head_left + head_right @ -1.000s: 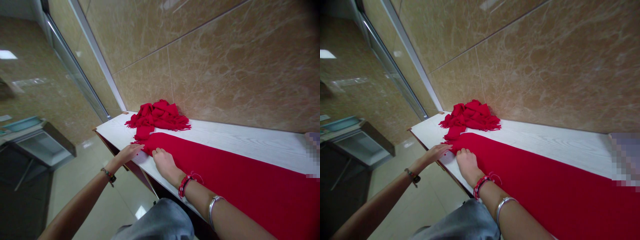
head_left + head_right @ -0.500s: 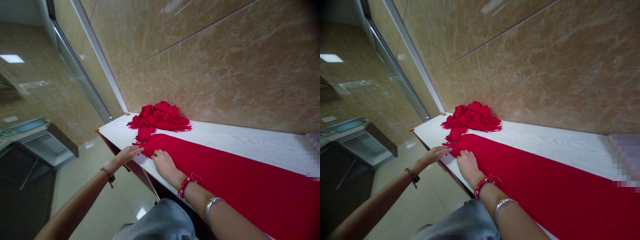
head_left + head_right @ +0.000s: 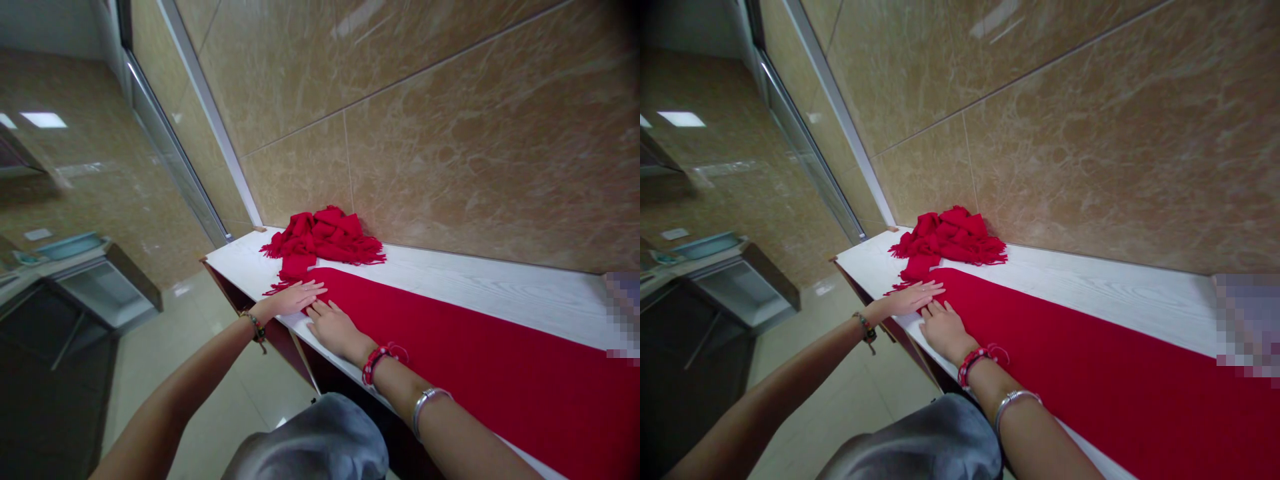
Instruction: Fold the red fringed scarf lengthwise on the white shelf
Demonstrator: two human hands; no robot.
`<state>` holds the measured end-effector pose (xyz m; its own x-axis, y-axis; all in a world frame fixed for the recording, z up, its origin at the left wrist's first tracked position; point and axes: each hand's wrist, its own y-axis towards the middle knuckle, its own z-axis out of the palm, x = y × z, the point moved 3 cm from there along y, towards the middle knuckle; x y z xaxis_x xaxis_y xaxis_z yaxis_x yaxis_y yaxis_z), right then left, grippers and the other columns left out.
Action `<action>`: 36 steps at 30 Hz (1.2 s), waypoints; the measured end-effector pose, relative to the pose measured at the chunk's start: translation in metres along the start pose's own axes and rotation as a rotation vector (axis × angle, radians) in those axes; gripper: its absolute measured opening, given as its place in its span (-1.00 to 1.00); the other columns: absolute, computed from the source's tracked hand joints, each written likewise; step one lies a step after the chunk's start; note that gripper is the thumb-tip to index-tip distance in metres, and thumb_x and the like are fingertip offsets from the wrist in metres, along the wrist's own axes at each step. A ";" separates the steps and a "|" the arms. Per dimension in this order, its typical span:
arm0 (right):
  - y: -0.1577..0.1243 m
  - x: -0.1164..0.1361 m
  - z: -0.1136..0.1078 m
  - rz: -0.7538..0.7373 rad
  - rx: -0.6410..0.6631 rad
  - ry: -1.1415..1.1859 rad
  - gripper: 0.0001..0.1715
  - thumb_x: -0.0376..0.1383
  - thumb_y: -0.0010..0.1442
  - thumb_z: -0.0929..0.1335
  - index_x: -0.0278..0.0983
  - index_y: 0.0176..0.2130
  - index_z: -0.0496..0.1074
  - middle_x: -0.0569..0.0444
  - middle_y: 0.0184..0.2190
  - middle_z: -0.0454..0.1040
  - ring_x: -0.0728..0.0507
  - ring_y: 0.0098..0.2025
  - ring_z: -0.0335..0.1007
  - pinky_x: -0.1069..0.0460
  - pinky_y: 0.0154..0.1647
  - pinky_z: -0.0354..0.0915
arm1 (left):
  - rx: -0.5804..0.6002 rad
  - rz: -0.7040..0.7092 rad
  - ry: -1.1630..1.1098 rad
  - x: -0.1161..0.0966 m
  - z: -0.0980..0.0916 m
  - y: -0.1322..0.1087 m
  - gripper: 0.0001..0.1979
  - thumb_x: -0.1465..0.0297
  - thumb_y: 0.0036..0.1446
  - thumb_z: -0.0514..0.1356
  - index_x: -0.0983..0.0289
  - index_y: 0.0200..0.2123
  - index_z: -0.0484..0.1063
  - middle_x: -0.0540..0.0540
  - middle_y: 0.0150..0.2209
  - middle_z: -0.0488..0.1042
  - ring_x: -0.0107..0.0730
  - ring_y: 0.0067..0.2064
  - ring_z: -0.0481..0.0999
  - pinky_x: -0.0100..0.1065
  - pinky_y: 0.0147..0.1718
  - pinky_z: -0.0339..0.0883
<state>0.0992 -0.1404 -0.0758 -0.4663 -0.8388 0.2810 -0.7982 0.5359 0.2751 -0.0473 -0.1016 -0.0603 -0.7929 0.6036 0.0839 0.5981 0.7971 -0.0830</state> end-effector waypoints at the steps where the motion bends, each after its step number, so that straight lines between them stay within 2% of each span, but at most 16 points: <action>1: 0.000 0.000 0.000 0.001 -0.001 0.003 -0.52 -0.26 0.23 0.11 -0.41 0.09 0.20 -0.17 0.11 0.19 -0.17 0.17 0.01 -0.10 0.16 -0.10 | 0.021 -0.050 -0.008 0.007 0.005 -0.001 -0.59 0.36 0.27 -0.20 0.11 0.18 0.00 0.02 0.23 -0.02 -0.34 0.24 -0.10 -0.12 0.14 -0.17; 4: -0.001 0.000 0.000 0.014 0.000 0.013 -0.51 -0.26 0.23 0.11 -0.46 0.08 0.21 -0.21 0.12 0.18 -0.19 0.17 0.00 -0.09 0.16 -0.10 | 0.037 -0.181 0.020 0.026 0.015 -0.009 -0.58 0.32 0.29 -0.24 0.08 0.21 -0.09 0.04 0.26 -0.12 -0.25 0.25 -0.15 -0.01 0.12 -0.19; 6: -0.001 -0.001 0.001 0.025 -0.012 0.027 -0.50 -0.26 0.22 0.13 -0.47 0.07 0.22 -0.22 0.12 0.18 -0.20 0.17 0.01 -0.09 0.16 -0.09 | 0.040 -0.195 0.049 0.032 0.017 -0.014 -0.57 0.32 0.29 -0.25 0.09 0.21 -0.12 0.05 0.26 -0.13 -0.23 0.25 -0.16 0.01 0.11 -0.20; 11: -0.002 -0.007 -0.006 0.032 -0.066 0.112 -0.56 -0.24 0.23 0.13 -0.43 -0.02 0.32 -0.22 0.04 0.28 -0.17 0.10 0.13 -0.05 0.12 0.00 | 0.017 -0.173 0.096 0.029 0.018 -0.014 -0.56 0.36 0.28 -0.24 0.12 0.22 -0.13 0.08 0.25 -0.08 -0.26 0.24 -0.12 -0.03 0.10 -0.13; 14: 0.004 -0.019 -0.016 0.074 -0.116 0.087 -0.51 -0.23 0.23 0.13 -0.44 0.06 0.23 -0.22 0.12 0.17 -0.18 0.17 0.02 -0.09 0.14 -0.04 | -0.029 -0.183 0.091 0.028 0.021 -0.014 -0.55 0.37 0.27 -0.23 0.17 0.22 -0.13 0.13 0.24 -0.05 -0.27 0.24 -0.08 -0.05 0.10 -0.12; 17: 0.015 -0.030 -0.018 0.032 0.015 0.019 -0.40 -0.15 0.23 0.13 -0.38 0.18 0.06 -0.14 0.23 -0.06 -0.22 0.25 -0.24 -0.20 0.18 -0.17 | -0.054 -0.207 0.083 0.029 0.023 -0.016 -0.53 0.38 0.26 -0.21 0.21 0.23 -0.16 0.17 0.24 -0.06 -0.29 0.23 -0.05 -0.06 0.11 -0.12; 20: 0.025 -0.045 -0.013 -0.007 0.215 -0.015 -0.40 -0.09 0.25 0.06 -0.26 0.21 0.00 -0.03 0.24 -0.09 -0.21 0.26 -0.27 -0.24 0.18 -0.24 | -0.060 -0.222 0.088 0.029 0.024 -0.017 -0.52 0.38 0.25 -0.19 0.26 0.23 -0.17 0.18 0.24 -0.06 -0.31 0.23 -0.06 -0.08 0.11 -0.12; 22: 0.027 -0.058 -0.011 0.002 0.272 -0.044 -0.41 -0.09 0.26 0.03 -0.23 0.21 -0.03 0.01 0.25 -0.09 -0.19 0.26 -0.28 -0.24 0.19 -0.27 | -0.063 -0.234 0.094 0.029 0.025 -0.017 -0.51 0.38 0.24 -0.18 0.28 0.23 -0.18 0.19 0.24 -0.08 -0.31 0.23 -0.06 -0.09 0.12 -0.13; 25: 0.029 -0.081 -0.014 0.101 0.267 -0.099 -0.39 -0.11 0.26 0.02 -0.31 0.22 -0.05 -0.04 0.25 -0.11 -0.18 0.26 -0.27 -0.21 0.19 -0.22 | -0.063 -0.241 0.096 0.029 0.026 -0.017 -0.50 0.36 0.24 -0.18 0.27 0.23 -0.20 0.17 0.25 -0.11 -0.33 0.24 -0.08 -0.13 0.12 -0.14; 27: 0.034 -0.090 -0.018 0.159 0.208 -0.137 -0.38 -0.12 0.26 0.05 -0.39 0.20 -0.01 -0.14 0.23 -0.08 -0.21 0.25 -0.24 -0.20 0.18 -0.18 | -0.061 -0.242 0.093 0.029 0.026 -0.017 -0.50 0.35 0.24 -0.19 0.26 0.23 -0.21 0.15 0.25 -0.12 -0.34 0.24 -0.09 -0.14 0.12 -0.15; 30: 0.048 -0.084 -0.019 0.039 0.100 -0.130 -0.39 -0.14 0.25 0.08 -0.39 0.20 0.01 -0.14 0.23 -0.07 -0.20 0.25 -0.23 -0.16 0.19 -0.18 | -0.067 -0.255 0.086 0.028 0.025 -0.017 -0.49 0.35 0.23 -0.18 0.27 0.23 -0.20 0.15 0.25 -0.11 -0.34 0.24 -0.07 -0.14 0.13 -0.17; 32: 0.059 -0.077 -0.014 -0.051 0.129 -0.088 -0.41 -0.14 0.25 0.07 -0.34 0.20 0.01 -0.07 0.23 -0.06 -0.15 0.26 -0.24 -0.15 0.20 -0.20 | -0.077 -0.262 0.077 0.027 0.025 -0.018 -0.49 0.35 0.23 -0.17 0.28 0.23 -0.18 0.16 0.25 -0.10 -0.33 0.23 -0.06 -0.14 0.12 -0.16; 34: 0.068 -0.078 -0.008 -0.027 0.181 -0.051 -0.44 -0.15 0.26 0.07 -0.29 0.20 0.02 -0.02 0.23 -0.03 -0.13 0.25 -0.22 -0.14 0.20 -0.21 | -0.096 -0.257 0.068 0.027 0.025 -0.018 -0.49 0.36 0.22 -0.16 0.27 0.23 -0.16 0.16 0.24 -0.07 -0.31 0.23 -0.05 -0.13 0.12 -0.14; 36: 0.074 -0.086 -0.006 0.057 0.173 -0.032 -0.45 -0.17 0.25 0.09 -0.29 0.19 0.05 -0.02 0.22 -0.02 -0.14 0.24 -0.18 -0.13 0.20 -0.19 | -0.119 -0.239 0.058 0.026 0.024 -0.019 -0.49 0.36 0.22 -0.15 0.25 0.22 -0.13 0.14 0.23 -0.04 -0.31 0.23 -0.03 -0.13 0.11 -0.12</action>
<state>0.0824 -0.0279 -0.0743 -0.5225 -0.8117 0.2611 -0.8224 0.5606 0.0967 -0.0821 -0.1012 -0.0807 -0.9075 0.3949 0.1436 0.4066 0.9114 0.0631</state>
